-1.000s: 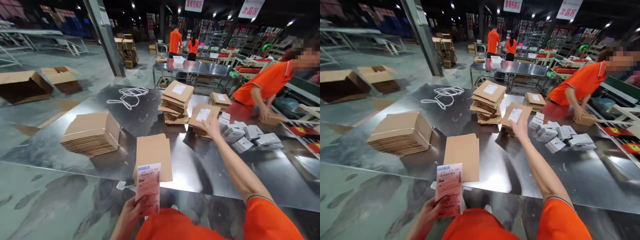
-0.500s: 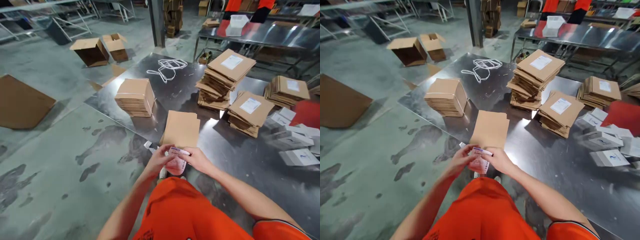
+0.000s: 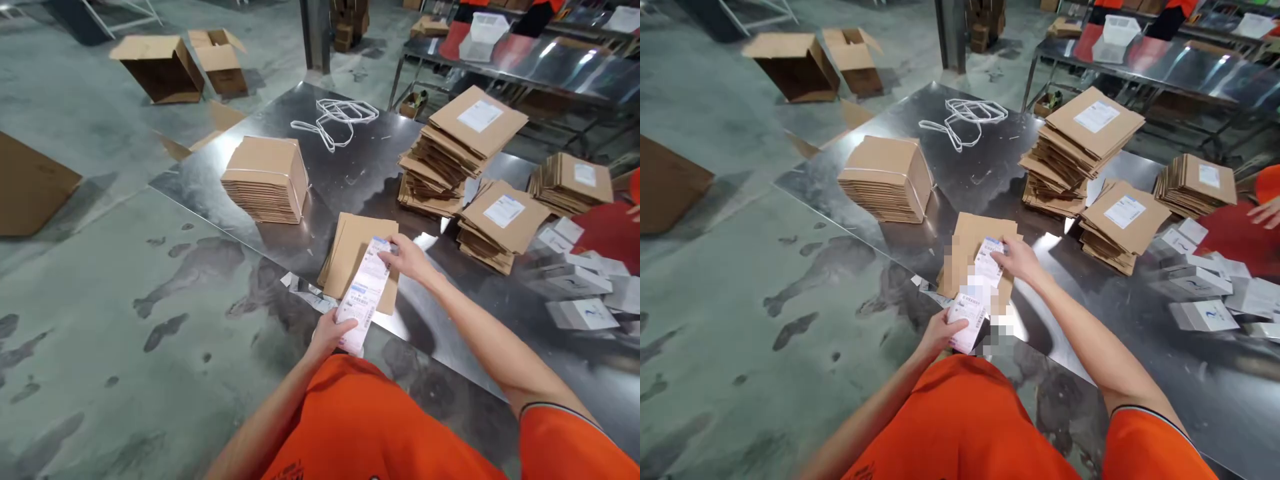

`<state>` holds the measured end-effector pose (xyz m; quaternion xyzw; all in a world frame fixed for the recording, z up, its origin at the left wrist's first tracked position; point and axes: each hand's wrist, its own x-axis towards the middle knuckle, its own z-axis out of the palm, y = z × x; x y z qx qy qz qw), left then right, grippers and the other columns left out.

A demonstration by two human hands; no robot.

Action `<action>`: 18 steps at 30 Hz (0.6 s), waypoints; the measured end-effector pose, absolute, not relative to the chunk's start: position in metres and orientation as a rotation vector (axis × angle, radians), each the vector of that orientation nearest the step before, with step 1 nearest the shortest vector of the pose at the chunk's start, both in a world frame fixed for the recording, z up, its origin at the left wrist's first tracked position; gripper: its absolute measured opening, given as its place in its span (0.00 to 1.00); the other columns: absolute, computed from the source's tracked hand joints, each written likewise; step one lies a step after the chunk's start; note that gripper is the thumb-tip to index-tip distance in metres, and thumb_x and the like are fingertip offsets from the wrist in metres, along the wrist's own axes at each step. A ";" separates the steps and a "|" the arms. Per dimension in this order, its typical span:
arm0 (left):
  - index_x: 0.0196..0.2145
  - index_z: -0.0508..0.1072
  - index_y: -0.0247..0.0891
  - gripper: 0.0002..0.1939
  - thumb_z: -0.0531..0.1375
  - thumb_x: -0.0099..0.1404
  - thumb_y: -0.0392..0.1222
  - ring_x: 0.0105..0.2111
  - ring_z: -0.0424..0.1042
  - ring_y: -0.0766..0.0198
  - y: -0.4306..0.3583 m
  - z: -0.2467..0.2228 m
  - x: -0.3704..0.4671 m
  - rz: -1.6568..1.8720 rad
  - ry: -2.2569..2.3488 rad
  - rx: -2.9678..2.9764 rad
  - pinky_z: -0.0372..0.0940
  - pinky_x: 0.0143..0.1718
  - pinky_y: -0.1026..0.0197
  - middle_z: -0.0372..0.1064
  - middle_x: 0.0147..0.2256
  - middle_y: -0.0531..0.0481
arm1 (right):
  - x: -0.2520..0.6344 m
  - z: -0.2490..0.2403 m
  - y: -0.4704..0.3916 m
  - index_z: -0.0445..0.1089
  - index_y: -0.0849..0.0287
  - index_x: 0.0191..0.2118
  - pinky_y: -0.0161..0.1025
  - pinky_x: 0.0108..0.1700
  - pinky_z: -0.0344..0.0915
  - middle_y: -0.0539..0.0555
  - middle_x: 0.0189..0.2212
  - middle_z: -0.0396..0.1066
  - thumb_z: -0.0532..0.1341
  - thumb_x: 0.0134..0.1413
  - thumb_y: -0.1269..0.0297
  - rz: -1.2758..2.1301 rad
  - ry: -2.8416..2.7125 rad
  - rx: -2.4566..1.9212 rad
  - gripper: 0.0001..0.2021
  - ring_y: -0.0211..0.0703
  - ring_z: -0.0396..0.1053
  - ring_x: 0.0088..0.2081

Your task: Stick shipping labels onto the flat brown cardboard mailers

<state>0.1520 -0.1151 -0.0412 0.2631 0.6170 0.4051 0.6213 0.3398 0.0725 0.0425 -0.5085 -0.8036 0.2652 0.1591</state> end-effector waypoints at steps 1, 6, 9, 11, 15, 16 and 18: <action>0.36 0.77 0.31 0.19 0.69 0.47 0.45 0.28 0.73 0.61 -0.116 -0.045 0.152 0.918 1.420 0.578 0.67 0.28 0.63 0.77 0.30 0.48 | 0.338 0.038 0.086 0.68 0.58 0.45 0.41 0.45 0.63 0.56 0.43 0.73 0.64 0.53 0.61 0.705 -2.350 -1.469 0.14 0.47 0.69 0.44; 0.37 0.77 0.31 0.18 0.67 0.52 0.46 0.25 0.74 0.60 -0.109 -0.057 0.156 0.865 1.452 0.511 0.67 0.24 0.63 0.77 0.29 0.47 | 0.322 0.018 0.114 0.64 0.57 0.52 0.45 0.48 0.65 0.58 0.50 0.69 0.66 0.53 0.53 0.509 -2.605 -1.516 0.24 0.53 0.68 0.50; 0.33 0.77 0.32 0.13 0.64 0.54 0.46 0.23 0.72 0.63 -0.120 -0.063 0.149 0.815 1.488 0.567 0.64 0.22 0.65 0.75 0.26 0.49 | 0.318 0.014 0.110 0.63 0.58 0.55 0.49 0.50 0.65 0.61 0.50 0.69 0.65 0.54 0.49 0.343 -2.723 -1.543 0.27 0.57 0.67 0.52; 0.25 0.75 0.32 0.11 0.64 0.54 0.45 0.20 0.68 0.64 -0.140 -0.063 0.138 0.746 1.515 0.601 0.59 0.20 0.66 0.71 0.21 0.51 | 0.319 0.015 0.104 0.60 0.58 0.60 0.52 0.50 0.65 0.65 0.52 0.67 0.65 0.53 0.46 0.202 -2.715 -1.624 0.34 0.61 0.66 0.53; 0.21 0.75 0.34 0.13 0.61 0.59 0.44 0.24 0.69 0.63 -0.168 -0.046 0.115 0.724 1.597 1.014 0.61 0.25 0.65 0.71 0.22 0.49 | 0.316 0.010 0.096 0.54 0.61 0.66 0.53 0.54 0.63 0.68 0.55 0.66 0.57 0.62 0.55 0.127 -2.658 -1.469 0.30 0.60 0.65 0.55; 0.24 0.77 0.35 0.13 0.59 0.61 0.44 0.28 0.71 0.62 -0.166 -0.040 0.113 0.748 1.578 1.241 0.63 0.30 0.65 0.75 0.28 0.47 | 0.314 0.005 0.095 0.55 0.63 0.65 0.52 0.57 0.61 0.67 0.57 0.65 0.53 0.65 0.58 0.162 -2.660 -1.383 0.27 0.59 0.63 0.57; 0.30 0.79 0.38 0.14 0.56 0.66 0.42 0.36 0.75 0.61 -0.149 -0.030 0.113 0.736 1.520 1.668 0.66 0.37 0.63 0.77 0.46 0.42 | 0.307 -0.007 0.089 0.56 0.67 0.65 0.54 0.64 0.54 0.67 0.63 0.59 0.48 0.67 0.59 0.201 -2.635 -1.340 0.26 0.57 0.55 0.64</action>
